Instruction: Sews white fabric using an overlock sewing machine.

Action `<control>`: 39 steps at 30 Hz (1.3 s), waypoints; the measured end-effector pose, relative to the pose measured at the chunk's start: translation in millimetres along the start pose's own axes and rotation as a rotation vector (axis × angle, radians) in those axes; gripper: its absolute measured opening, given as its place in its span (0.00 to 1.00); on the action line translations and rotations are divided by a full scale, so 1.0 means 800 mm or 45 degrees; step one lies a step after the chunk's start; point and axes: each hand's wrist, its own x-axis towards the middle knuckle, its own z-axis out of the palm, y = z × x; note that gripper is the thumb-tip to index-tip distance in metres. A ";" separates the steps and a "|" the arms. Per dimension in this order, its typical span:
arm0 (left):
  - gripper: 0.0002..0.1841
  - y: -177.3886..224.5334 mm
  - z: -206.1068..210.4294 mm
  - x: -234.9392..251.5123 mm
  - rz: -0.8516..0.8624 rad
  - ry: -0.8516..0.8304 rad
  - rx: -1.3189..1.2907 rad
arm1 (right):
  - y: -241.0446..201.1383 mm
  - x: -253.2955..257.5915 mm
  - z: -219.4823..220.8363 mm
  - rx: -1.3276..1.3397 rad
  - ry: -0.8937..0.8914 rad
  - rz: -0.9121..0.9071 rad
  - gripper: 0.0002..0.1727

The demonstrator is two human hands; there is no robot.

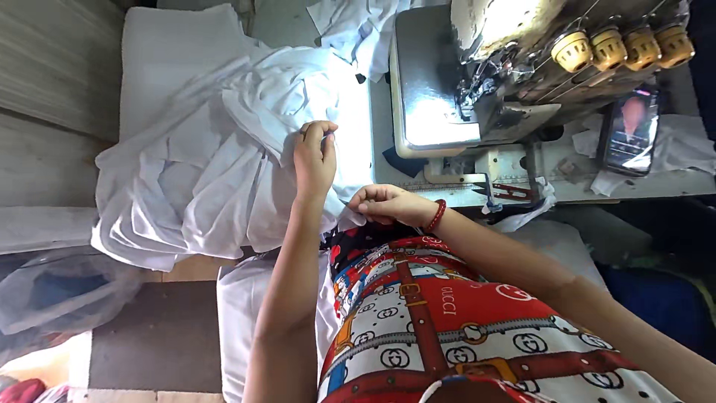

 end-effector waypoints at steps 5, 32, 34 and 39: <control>0.12 -0.001 -0.001 -0.001 -0.018 -0.025 0.014 | -0.004 0.020 0.024 -0.643 0.099 -0.103 0.22; 0.15 0.000 -0.001 -0.004 0.065 -0.090 0.081 | 0.018 -0.018 0.018 1.002 -0.117 0.303 0.27; 0.15 0.000 -0.001 -0.004 0.064 -0.091 0.088 | 0.013 -0.023 0.016 0.870 -0.074 0.295 0.20; 0.15 0.023 0.000 0.002 0.138 -0.144 0.255 | -0.005 -0.045 0.005 0.327 0.008 0.064 0.10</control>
